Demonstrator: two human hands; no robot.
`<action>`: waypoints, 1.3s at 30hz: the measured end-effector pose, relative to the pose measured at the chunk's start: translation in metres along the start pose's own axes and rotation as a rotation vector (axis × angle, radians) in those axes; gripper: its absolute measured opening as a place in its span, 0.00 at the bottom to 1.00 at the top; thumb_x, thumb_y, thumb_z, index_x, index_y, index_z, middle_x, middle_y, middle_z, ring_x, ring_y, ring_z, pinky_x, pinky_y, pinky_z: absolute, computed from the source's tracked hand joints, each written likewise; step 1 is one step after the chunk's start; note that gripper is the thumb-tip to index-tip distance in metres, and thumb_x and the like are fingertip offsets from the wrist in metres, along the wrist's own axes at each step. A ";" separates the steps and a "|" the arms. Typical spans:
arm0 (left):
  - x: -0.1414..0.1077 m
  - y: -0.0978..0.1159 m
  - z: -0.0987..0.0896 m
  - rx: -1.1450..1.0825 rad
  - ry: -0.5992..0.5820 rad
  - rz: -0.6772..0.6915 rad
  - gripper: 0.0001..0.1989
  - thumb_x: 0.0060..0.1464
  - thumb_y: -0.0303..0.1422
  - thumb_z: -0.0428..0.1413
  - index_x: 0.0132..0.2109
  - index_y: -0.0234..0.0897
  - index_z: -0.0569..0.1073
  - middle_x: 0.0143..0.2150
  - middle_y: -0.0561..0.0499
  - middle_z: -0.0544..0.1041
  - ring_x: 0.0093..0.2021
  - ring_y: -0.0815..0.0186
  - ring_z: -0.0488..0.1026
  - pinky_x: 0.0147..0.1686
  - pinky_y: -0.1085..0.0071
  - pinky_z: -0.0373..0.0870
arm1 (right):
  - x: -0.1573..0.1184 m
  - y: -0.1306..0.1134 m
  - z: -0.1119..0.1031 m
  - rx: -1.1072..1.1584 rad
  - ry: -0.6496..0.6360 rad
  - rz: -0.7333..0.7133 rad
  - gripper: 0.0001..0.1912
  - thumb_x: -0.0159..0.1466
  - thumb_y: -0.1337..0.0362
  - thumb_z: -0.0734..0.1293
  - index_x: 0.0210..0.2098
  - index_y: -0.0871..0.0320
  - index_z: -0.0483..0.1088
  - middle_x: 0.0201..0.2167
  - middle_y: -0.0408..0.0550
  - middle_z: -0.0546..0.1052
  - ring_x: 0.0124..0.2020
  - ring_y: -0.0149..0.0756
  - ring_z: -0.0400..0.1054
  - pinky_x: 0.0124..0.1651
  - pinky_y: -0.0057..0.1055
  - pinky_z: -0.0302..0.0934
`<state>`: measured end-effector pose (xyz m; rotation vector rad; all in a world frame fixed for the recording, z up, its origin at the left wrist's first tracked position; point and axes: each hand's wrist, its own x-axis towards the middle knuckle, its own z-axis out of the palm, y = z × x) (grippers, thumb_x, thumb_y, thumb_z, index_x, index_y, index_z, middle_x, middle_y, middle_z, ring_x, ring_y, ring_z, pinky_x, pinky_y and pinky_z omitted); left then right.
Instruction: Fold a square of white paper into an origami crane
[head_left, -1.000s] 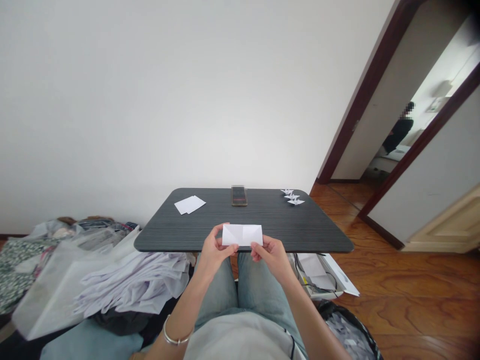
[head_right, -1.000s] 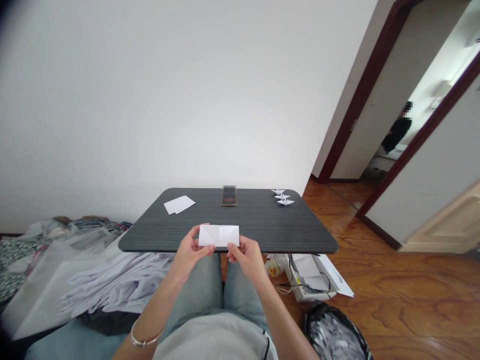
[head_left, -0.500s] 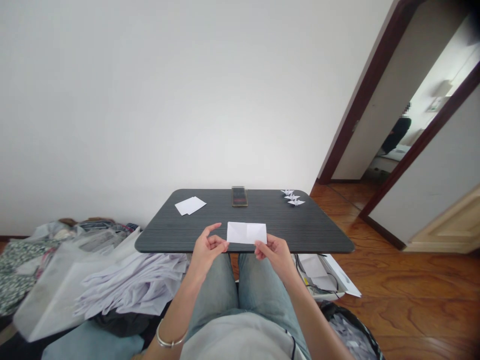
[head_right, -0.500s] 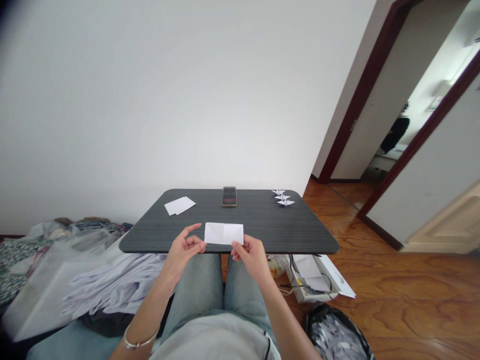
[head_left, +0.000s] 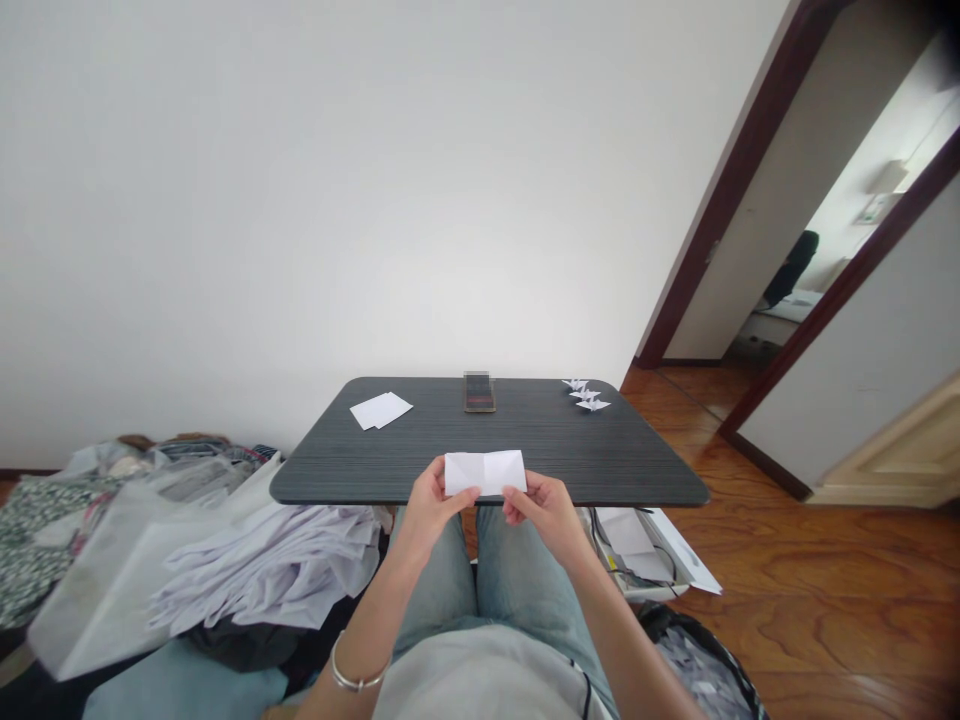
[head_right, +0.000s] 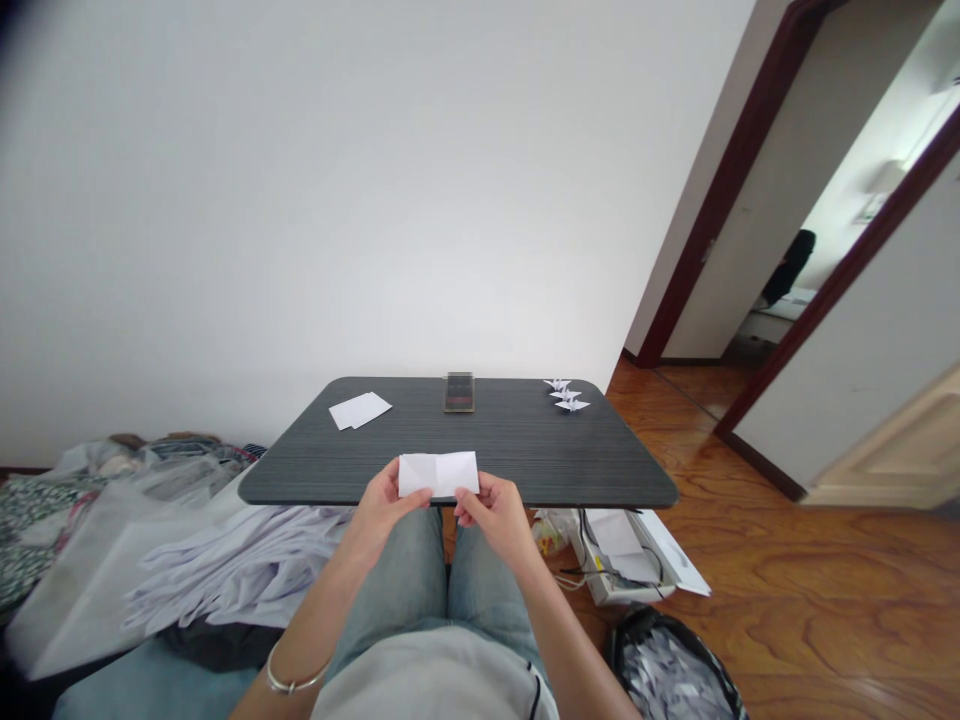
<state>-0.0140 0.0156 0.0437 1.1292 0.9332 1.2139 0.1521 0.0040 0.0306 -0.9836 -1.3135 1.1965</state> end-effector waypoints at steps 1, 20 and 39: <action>0.000 0.000 0.002 0.018 0.001 -0.002 0.26 0.36 0.31 0.64 0.45 0.34 0.67 0.37 0.49 0.76 0.35 0.64 0.73 0.30 0.73 0.69 | 0.000 -0.001 0.001 0.000 -0.005 -0.001 0.13 0.53 0.56 0.68 0.22 0.60 0.69 0.16 0.42 0.72 0.16 0.28 0.64 0.21 0.24 0.60; -0.004 0.000 0.009 0.208 0.048 0.114 0.24 0.40 0.29 0.60 0.47 0.34 0.65 0.35 0.50 0.73 0.31 0.67 0.70 0.29 0.74 0.67 | 0.000 0.005 0.014 0.047 0.012 0.041 0.07 0.49 0.64 0.69 0.22 0.62 0.70 0.16 0.42 0.72 0.16 0.28 0.64 0.21 0.25 0.61; -0.007 0.012 0.008 0.167 0.098 0.091 0.28 0.38 0.30 0.61 0.49 0.34 0.64 0.34 0.51 0.72 0.27 0.69 0.70 0.25 0.75 0.68 | 0.001 -0.001 -0.015 0.027 0.059 0.056 0.10 0.49 0.61 0.70 0.21 0.61 0.68 0.16 0.42 0.73 0.16 0.28 0.66 0.21 0.23 0.60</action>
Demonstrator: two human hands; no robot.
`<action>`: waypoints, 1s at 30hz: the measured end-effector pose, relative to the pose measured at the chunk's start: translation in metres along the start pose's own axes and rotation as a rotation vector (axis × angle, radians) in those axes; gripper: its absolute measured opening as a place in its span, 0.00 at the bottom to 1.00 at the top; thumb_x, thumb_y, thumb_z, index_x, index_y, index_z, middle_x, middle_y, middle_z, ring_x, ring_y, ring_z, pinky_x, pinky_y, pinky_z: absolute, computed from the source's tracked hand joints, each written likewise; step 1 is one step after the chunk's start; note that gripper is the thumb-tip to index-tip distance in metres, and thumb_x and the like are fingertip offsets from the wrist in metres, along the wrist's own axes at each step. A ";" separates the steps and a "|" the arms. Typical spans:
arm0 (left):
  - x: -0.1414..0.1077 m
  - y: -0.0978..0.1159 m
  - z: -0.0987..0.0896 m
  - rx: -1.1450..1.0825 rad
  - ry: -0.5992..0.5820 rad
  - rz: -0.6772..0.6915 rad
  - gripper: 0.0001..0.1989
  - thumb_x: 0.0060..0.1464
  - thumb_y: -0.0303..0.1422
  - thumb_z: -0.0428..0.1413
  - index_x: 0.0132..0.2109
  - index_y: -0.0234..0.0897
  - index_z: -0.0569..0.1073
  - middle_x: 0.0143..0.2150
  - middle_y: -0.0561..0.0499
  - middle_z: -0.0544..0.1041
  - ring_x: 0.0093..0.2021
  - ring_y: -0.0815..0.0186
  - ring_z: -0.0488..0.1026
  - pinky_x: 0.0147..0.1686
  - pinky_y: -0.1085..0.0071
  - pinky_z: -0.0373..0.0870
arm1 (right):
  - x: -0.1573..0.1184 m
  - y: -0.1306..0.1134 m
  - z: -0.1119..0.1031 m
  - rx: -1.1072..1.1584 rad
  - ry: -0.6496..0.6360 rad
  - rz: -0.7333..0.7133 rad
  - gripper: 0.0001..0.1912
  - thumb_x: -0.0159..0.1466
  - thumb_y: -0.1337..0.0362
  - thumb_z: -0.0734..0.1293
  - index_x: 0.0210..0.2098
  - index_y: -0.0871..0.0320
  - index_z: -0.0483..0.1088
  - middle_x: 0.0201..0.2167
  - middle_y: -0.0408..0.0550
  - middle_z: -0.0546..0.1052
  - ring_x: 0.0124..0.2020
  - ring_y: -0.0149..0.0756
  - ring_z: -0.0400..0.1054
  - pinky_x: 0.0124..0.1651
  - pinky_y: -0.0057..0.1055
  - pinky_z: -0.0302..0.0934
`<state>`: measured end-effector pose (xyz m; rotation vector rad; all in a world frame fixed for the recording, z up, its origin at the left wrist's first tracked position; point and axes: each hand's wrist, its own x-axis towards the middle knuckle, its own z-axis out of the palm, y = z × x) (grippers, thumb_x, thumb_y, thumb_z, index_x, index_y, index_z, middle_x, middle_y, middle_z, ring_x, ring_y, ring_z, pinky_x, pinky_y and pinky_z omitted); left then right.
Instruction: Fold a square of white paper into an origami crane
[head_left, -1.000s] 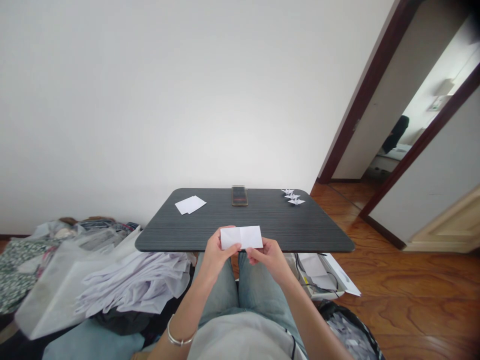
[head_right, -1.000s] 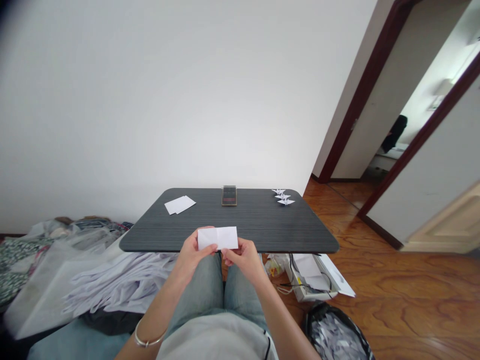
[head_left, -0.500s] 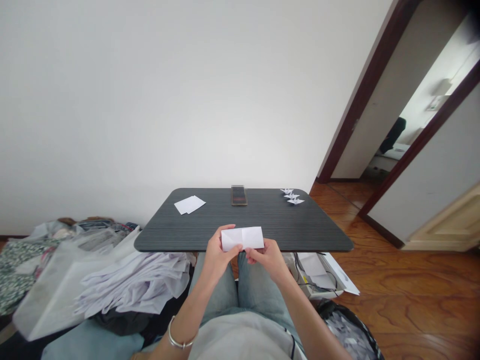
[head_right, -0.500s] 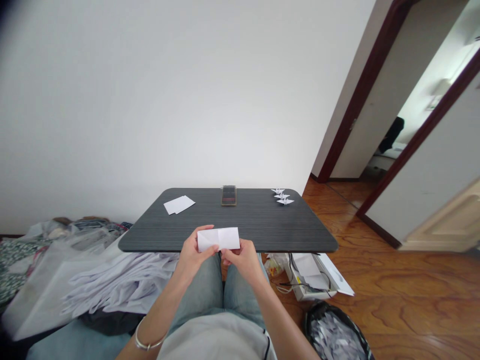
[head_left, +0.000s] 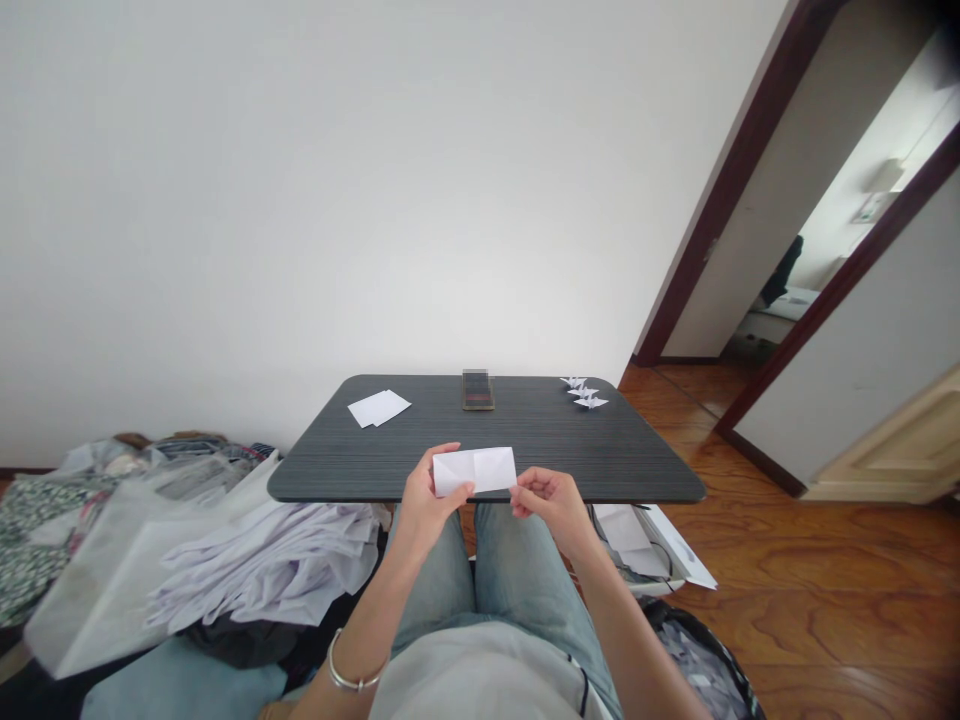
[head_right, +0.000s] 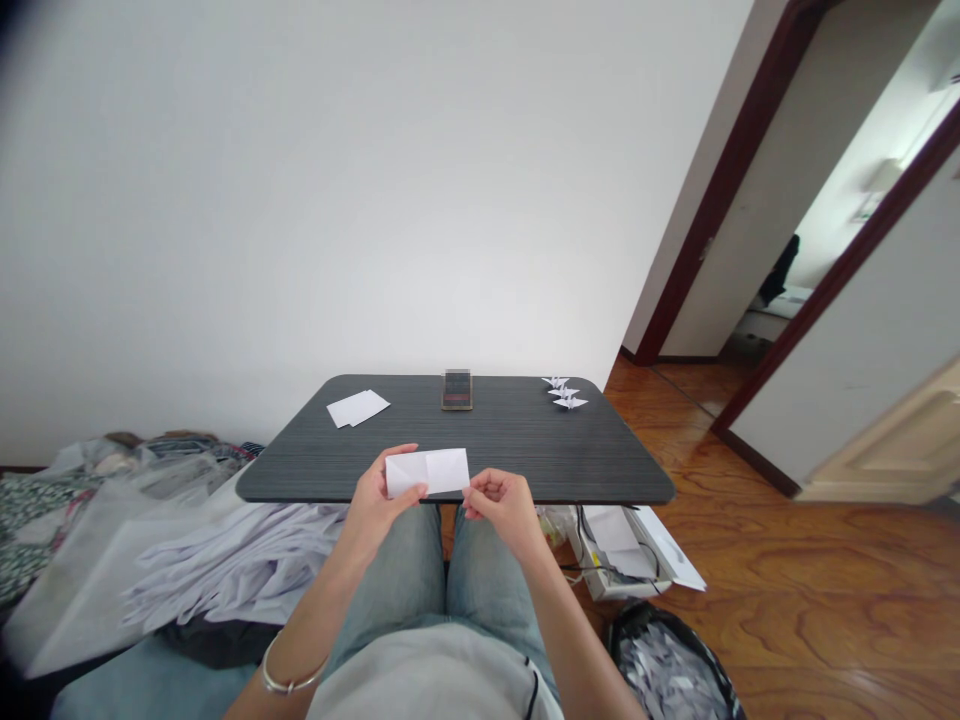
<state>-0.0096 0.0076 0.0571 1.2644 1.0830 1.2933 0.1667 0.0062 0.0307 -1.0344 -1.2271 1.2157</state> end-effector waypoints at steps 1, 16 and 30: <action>0.000 0.000 0.000 0.003 0.005 -0.001 0.28 0.37 0.30 0.61 0.49 0.34 0.64 0.34 0.51 0.72 0.27 0.69 0.70 0.25 0.75 0.68 | 0.000 -0.001 -0.002 0.005 0.004 0.005 0.11 0.48 0.60 0.71 0.21 0.61 0.68 0.16 0.43 0.73 0.16 0.28 0.66 0.21 0.23 0.61; 0.002 -0.011 0.008 -0.012 0.055 0.022 0.22 0.37 0.31 0.62 0.44 0.33 0.70 0.29 0.52 0.73 0.27 0.70 0.68 0.28 0.76 0.65 | -0.003 -0.002 0.020 -0.146 -0.025 -0.108 0.15 0.57 0.53 0.64 0.25 0.60 0.66 0.11 0.37 0.66 0.10 0.22 0.51 0.14 0.21 0.43; 0.002 -0.007 0.006 -0.204 0.056 -0.025 0.23 0.39 0.31 0.63 0.44 0.33 0.66 0.25 0.54 0.75 0.23 0.71 0.71 0.26 0.76 0.68 | -0.004 -0.002 0.021 -0.100 -0.001 -0.090 0.15 0.58 0.54 0.62 0.28 0.61 0.66 0.09 0.37 0.65 0.09 0.22 0.49 0.13 0.21 0.41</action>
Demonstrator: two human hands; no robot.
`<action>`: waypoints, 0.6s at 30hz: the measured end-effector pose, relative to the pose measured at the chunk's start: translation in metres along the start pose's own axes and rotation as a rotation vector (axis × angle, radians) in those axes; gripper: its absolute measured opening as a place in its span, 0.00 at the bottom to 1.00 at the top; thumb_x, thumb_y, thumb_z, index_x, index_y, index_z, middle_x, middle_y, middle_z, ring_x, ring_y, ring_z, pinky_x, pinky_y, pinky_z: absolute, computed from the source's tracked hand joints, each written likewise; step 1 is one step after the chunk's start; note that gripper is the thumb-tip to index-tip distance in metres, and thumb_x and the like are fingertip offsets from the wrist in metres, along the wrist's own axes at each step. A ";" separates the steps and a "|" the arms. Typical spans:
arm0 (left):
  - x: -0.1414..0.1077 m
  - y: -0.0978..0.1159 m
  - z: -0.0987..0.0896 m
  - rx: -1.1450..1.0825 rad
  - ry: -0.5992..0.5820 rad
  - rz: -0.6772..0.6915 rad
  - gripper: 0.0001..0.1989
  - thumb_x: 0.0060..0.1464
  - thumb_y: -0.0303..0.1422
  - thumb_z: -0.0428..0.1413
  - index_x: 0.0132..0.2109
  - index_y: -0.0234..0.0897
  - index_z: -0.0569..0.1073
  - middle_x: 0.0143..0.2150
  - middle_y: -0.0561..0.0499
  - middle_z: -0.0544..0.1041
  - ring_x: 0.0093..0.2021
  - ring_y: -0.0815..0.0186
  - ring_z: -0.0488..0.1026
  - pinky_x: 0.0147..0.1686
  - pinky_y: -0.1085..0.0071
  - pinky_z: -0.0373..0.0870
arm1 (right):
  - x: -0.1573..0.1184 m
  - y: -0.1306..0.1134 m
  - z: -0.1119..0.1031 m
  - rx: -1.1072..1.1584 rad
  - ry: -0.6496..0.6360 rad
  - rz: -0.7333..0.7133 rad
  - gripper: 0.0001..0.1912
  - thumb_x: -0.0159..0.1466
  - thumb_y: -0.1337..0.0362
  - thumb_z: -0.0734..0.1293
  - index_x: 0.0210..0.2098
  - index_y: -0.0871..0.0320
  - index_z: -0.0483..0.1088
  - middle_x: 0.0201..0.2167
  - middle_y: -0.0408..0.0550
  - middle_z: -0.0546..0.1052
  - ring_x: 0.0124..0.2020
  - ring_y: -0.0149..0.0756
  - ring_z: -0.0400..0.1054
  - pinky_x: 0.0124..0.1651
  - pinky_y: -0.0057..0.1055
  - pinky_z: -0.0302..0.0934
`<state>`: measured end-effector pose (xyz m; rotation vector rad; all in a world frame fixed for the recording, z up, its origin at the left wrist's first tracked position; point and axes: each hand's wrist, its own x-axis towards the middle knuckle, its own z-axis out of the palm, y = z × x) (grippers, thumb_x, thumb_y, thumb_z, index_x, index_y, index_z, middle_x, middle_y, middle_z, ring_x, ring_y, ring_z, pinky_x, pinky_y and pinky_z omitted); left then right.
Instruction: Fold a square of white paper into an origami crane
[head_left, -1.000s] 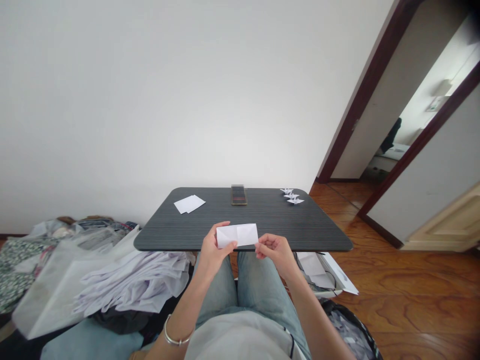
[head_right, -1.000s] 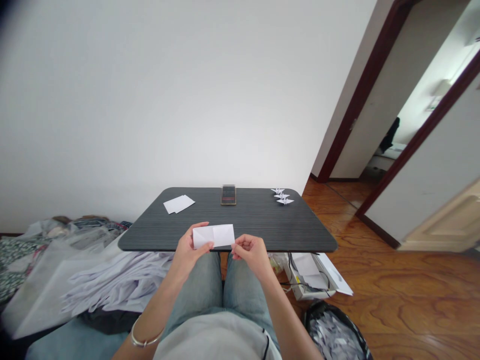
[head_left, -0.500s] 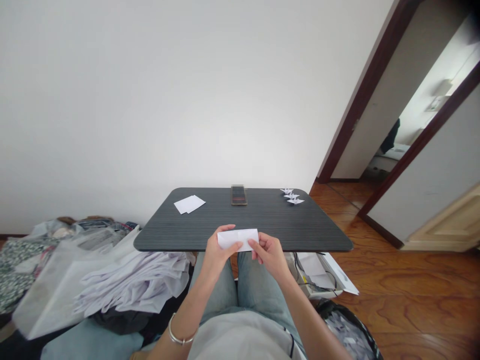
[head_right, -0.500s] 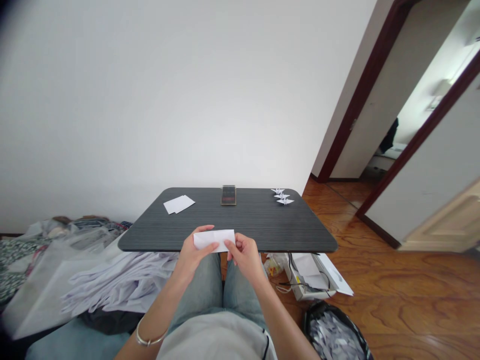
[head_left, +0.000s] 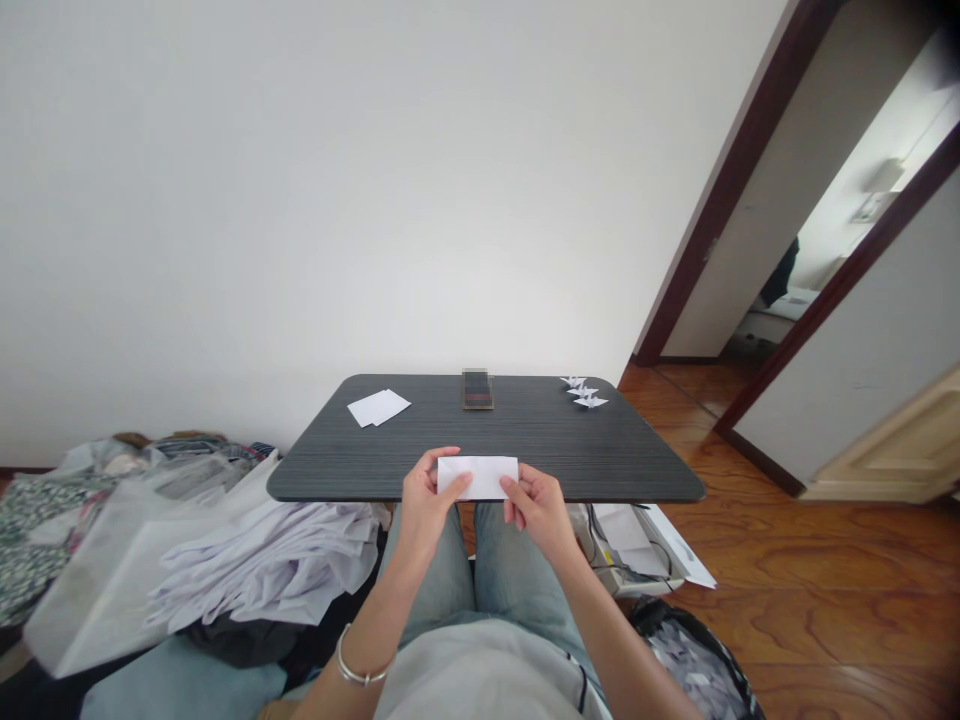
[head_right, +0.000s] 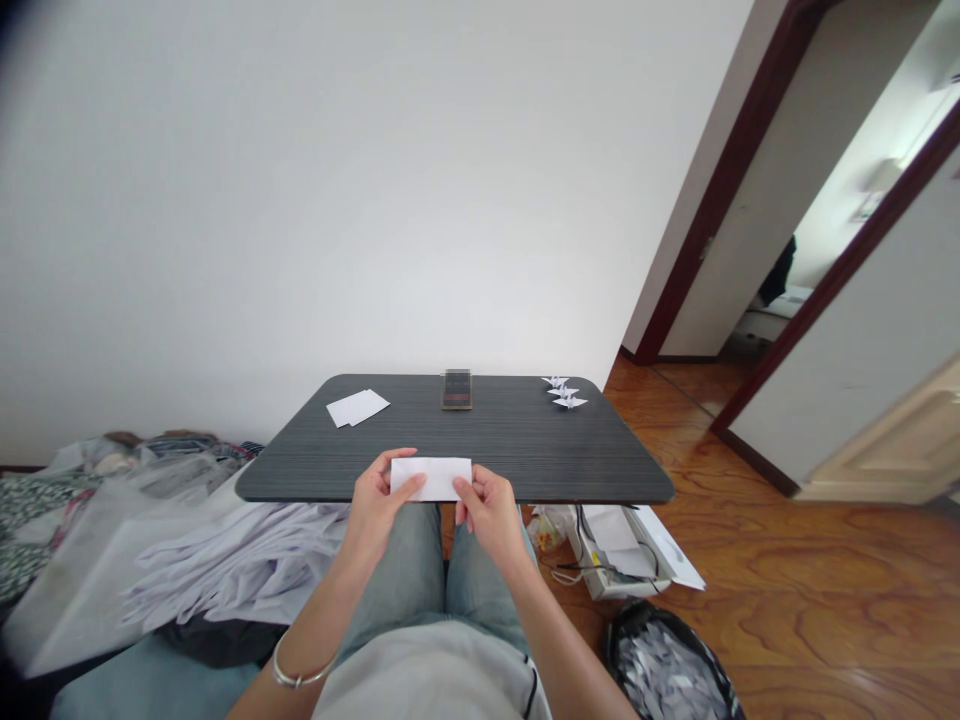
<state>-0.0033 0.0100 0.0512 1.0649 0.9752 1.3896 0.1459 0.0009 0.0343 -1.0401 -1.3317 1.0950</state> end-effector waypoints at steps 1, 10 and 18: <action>0.000 0.000 0.000 0.001 0.000 -0.004 0.23 0.38 0.31 0.63 0.44 0.33 0.66 0.25 0.54 0.76 0.23 0.71 0.71 0.26 0.76 0.68 | 0.000 0.000 0.000 0.004 0.001 0.000 0.15 0.58 0.54 0.62 0.28 0.61 0.66 0.09 0.37 0.65 0.09 0.22 0.49 0.13 0.21 0.41; -0.002 0.002 0.000 0.050 0.008 0.000 0.24 0.38 0.33 0.63 0.44 0.34 0.66 0.26 0.52 0.78 0.25 0.66 0.74 0.27 0.73 0.70 | 0.000 0.000 0.001 0.015 0.021 0.005 0.16 0.57 0.53 0.63 0.26 0.61 0.65 0.09 0.36 0.64 0.09 0.22 0.49 0.14 0.21 0.41; -0.003 0.006 -0.003 0.089 -0.090 -0.050 0.28 0.39 0.33 0.62 0.48 0.35 0.63 0.30 0.51 0.77 0.30 0.64 0.75 0.29 0.70 0.73 | -0.003 -0.006 -0.001 0.007 0.048 -0.007 0.15 0.58 0.52 0.63 0.27 0.60 0.65 0.09 0.36 0.64 0.09 0.23 0.49 0.14 0.22 0.42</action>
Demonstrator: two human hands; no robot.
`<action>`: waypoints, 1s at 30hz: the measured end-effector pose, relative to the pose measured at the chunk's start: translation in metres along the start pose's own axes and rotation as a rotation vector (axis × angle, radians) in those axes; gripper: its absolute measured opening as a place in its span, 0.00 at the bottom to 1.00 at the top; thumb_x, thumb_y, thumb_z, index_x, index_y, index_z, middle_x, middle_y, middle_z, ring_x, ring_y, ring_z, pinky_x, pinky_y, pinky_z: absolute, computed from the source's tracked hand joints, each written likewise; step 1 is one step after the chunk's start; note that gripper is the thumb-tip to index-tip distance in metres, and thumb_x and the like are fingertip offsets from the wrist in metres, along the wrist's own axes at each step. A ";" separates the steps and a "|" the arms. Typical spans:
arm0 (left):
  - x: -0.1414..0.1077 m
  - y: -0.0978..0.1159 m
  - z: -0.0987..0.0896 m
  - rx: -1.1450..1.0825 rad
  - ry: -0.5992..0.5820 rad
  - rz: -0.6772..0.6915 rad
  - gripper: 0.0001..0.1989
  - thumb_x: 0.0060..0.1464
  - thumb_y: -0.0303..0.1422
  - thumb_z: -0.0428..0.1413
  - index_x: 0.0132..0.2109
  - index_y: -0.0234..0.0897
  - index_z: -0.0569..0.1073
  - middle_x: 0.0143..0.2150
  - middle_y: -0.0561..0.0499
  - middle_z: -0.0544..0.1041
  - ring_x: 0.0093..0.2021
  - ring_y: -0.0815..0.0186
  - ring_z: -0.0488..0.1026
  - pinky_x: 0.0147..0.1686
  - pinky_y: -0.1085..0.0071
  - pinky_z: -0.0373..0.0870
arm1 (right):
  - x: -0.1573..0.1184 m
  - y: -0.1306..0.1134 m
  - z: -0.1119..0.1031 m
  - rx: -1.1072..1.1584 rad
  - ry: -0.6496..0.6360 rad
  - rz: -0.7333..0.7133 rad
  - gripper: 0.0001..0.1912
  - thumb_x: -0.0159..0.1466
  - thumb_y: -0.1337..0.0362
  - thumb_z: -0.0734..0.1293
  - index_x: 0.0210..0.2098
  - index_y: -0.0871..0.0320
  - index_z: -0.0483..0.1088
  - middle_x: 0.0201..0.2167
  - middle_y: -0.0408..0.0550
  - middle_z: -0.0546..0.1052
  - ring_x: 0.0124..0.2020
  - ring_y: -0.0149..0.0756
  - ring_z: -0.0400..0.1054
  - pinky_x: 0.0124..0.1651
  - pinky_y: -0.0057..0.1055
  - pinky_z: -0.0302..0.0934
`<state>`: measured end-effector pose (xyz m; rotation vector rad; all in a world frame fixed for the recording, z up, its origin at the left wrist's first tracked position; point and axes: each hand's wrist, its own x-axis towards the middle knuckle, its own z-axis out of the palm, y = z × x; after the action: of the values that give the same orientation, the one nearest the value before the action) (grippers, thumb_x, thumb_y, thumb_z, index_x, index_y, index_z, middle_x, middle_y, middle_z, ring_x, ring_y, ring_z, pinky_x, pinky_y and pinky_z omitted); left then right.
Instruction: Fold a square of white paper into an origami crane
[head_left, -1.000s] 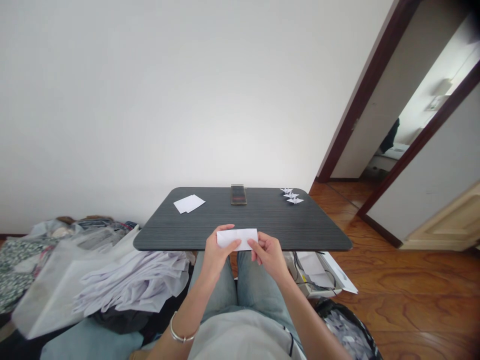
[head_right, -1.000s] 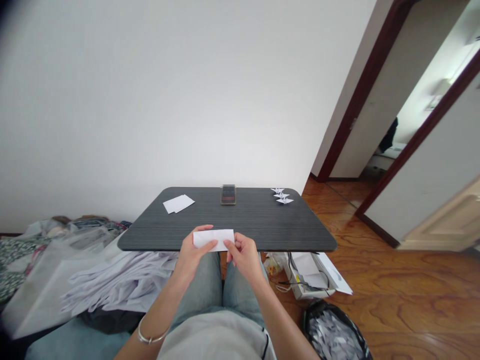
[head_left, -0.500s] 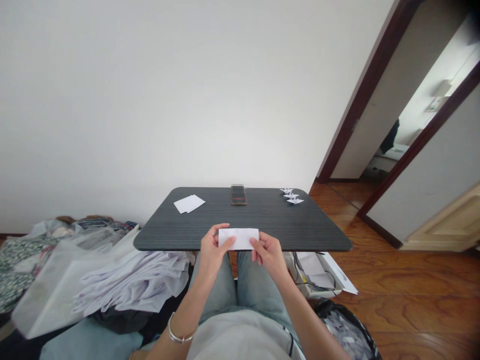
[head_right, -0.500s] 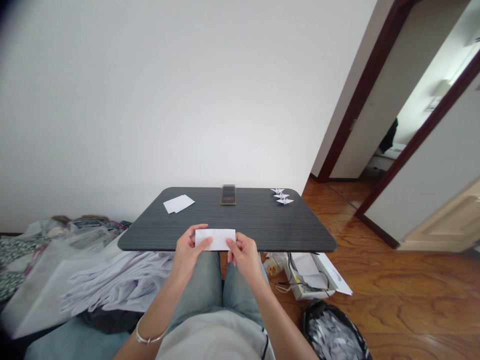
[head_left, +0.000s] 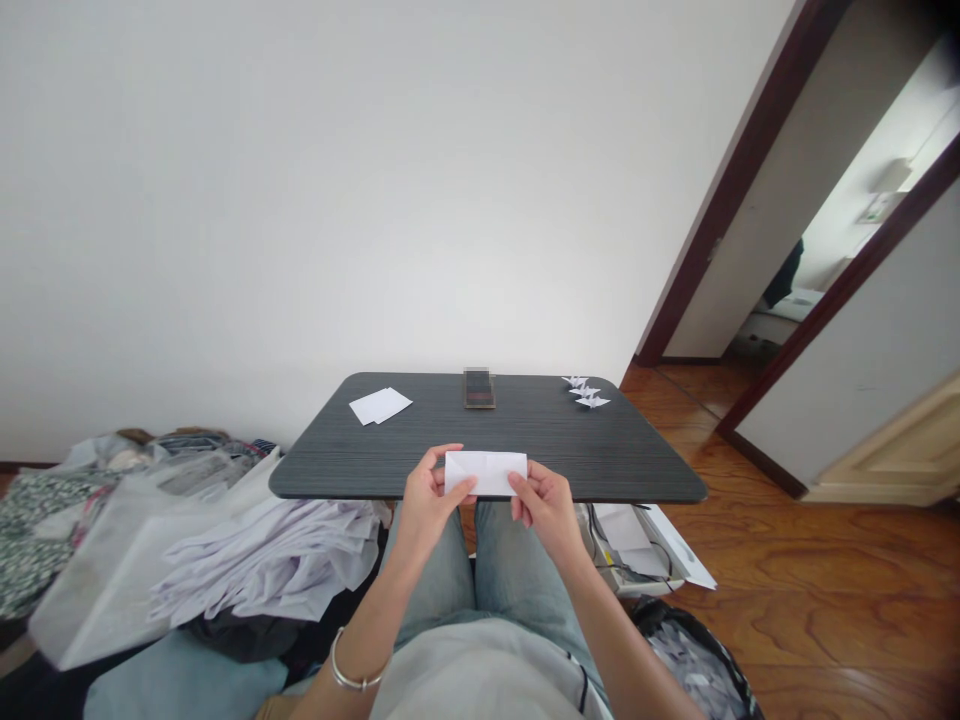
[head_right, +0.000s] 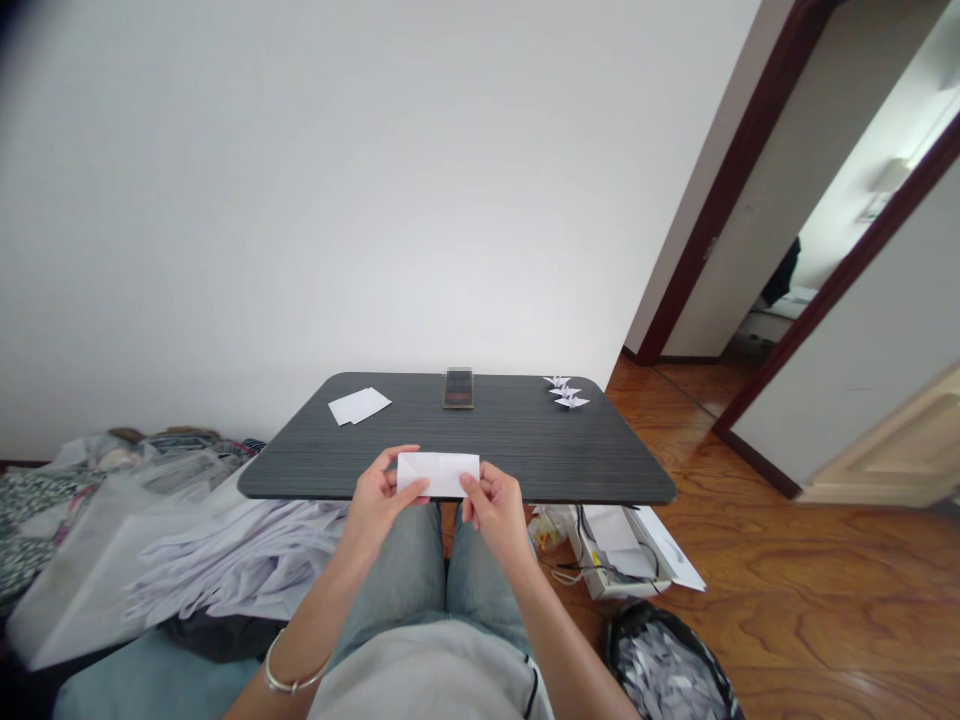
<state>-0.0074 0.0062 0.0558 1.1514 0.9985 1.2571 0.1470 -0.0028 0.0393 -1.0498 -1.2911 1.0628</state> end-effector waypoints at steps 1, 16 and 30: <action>0.000 0.000 0.000 0.016 -0.009 -0.003 0.28 0.38 0.32 0.63 0.48 0.35 0.64 0.31 0.51 0.77 0.30 0.65 0.75 0.29 0.70 0.73 | 0.000 -0.001 0.000 -0.006 0.000 -0.002 0.15 0.58 0.52 0.63 0.27 0.60 0.65 0.09 0.37 0.64 0.09 0.23 0.49 0.14 0.22 0.42; -0.001 -0.003 -0.004 0.079 -0.038 0.070 0.31 0.36 0.28 0.62 0.51 0.35 0.64 0.34 0.50 0.76 0.33 0.65 0.74 0.34 0.72 0.69 | -0.001 -0.002 -0.001 -0.048 -0.004 -0.013 0.16 0.58 0.52 0.62 0.24 0.60 0.64 0.09 0.37 0.63 0.09 0.23 0.50 0.14 0.22 0.43; 0.005 0.001 -0.035 0.029 -0.006 0.024 0.37 0.35 0.29 0.64 0.54 0.35 0.61 0.30 0.52 0.76 0.31 0.69 0.73 0.35 0.72 0.68 | 0.002 0.001 -0.005 -0.028 0.034 -0.015 0.16 0.57 0.53 0.63 0.25 0.60 0.65 0.08 0.37 0.64 0.08 0.22 0.49 0.13 0.21 0.42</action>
<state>-0.0414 0.0146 0.0510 1.1919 1.0035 1.2610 0.1516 -0.0010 0.0386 -1.0734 -1.2882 1.0140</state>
